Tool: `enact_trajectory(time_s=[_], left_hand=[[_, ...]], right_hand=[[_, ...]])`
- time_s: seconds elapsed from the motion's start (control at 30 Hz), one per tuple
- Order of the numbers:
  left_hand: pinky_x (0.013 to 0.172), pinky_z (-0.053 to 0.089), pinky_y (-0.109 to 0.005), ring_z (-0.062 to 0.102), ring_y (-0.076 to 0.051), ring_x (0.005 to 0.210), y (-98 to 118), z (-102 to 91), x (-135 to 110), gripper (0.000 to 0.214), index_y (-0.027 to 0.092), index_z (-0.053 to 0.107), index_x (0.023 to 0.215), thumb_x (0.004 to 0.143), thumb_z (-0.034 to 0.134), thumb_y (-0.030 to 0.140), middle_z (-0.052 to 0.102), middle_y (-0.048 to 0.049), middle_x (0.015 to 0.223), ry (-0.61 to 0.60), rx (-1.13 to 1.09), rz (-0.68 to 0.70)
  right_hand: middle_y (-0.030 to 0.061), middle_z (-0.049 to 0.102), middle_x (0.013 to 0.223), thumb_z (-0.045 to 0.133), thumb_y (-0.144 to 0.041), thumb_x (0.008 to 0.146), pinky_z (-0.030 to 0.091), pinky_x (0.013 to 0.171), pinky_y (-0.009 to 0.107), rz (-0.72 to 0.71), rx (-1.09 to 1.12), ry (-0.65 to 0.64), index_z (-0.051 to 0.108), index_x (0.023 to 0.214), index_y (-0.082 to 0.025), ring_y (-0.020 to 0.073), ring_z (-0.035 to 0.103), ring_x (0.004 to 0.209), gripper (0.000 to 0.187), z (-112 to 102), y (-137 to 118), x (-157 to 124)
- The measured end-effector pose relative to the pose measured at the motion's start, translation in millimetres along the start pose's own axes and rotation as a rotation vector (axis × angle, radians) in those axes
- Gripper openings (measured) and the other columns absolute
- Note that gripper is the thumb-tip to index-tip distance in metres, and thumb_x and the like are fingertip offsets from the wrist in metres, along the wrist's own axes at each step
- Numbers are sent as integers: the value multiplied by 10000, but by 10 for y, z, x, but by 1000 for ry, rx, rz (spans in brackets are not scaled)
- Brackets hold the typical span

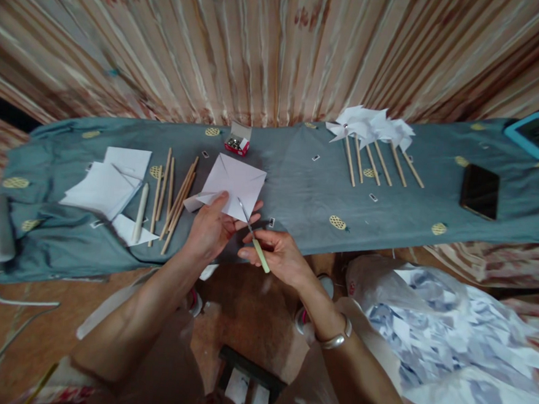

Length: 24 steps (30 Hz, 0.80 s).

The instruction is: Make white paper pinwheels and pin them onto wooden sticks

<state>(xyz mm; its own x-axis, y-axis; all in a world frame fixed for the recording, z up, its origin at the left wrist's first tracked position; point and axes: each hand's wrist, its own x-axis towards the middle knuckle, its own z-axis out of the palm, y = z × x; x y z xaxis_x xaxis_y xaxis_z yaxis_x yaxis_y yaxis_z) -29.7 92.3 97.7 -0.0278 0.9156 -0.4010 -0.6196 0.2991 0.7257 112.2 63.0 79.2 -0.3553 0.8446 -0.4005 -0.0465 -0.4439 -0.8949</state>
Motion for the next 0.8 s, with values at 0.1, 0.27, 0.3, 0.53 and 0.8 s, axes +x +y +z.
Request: enact_trajectory(time_s=[0.1,0.27,0.3,0.53,0.8], left_hand=[[886,572,-476,696,-306,1028,8,5,-3,227,172,621,1059,878,548,287,732,-121,1052,-4,-2,3],[829,596,-432,723,-274,942,-3,28,-23,239,131,605,1081,899,506,251,730,-131,1048,-10,2,-6],[820,600,-417,724,-266,937,-4,37,-31,253,123,599,1101,906,493,244,730,-128,1045,-10,4,-14],[790,603,-365,733,-237,893,27,82,-73,262,96,579,1130,945,437,214,731,-127,1024,8,7,-39],[789,602,-365,733,-242,899,4,52,-56,263,106,591,1134,941,458,227,737,-122,987,1,-4,-30]], right_hand=[[-68,577,511,878,-413,503,428,465,193,4,4,8,689,750,-166,59,511,441,397,7,-1,4],[-71,561,515,866,-441,518,428,472,200,-1,-10,0,678,773,-162,61,506,454,422,-2,7,6],[-73,560,520,865,-444,520,428,476,198,-3,-11,-4,677,782,-161,59,503,458,430,-4,6,7],[-79,545,510,868,-464,505,411,477,194,6,-4,0,666,782,-155,52,485,461,461,0,-17,9],[-80,520,495,864,-476,510,395,465,203,-2,-15,-7,661,771,-159,57,471,448,458,3,-5,18]])
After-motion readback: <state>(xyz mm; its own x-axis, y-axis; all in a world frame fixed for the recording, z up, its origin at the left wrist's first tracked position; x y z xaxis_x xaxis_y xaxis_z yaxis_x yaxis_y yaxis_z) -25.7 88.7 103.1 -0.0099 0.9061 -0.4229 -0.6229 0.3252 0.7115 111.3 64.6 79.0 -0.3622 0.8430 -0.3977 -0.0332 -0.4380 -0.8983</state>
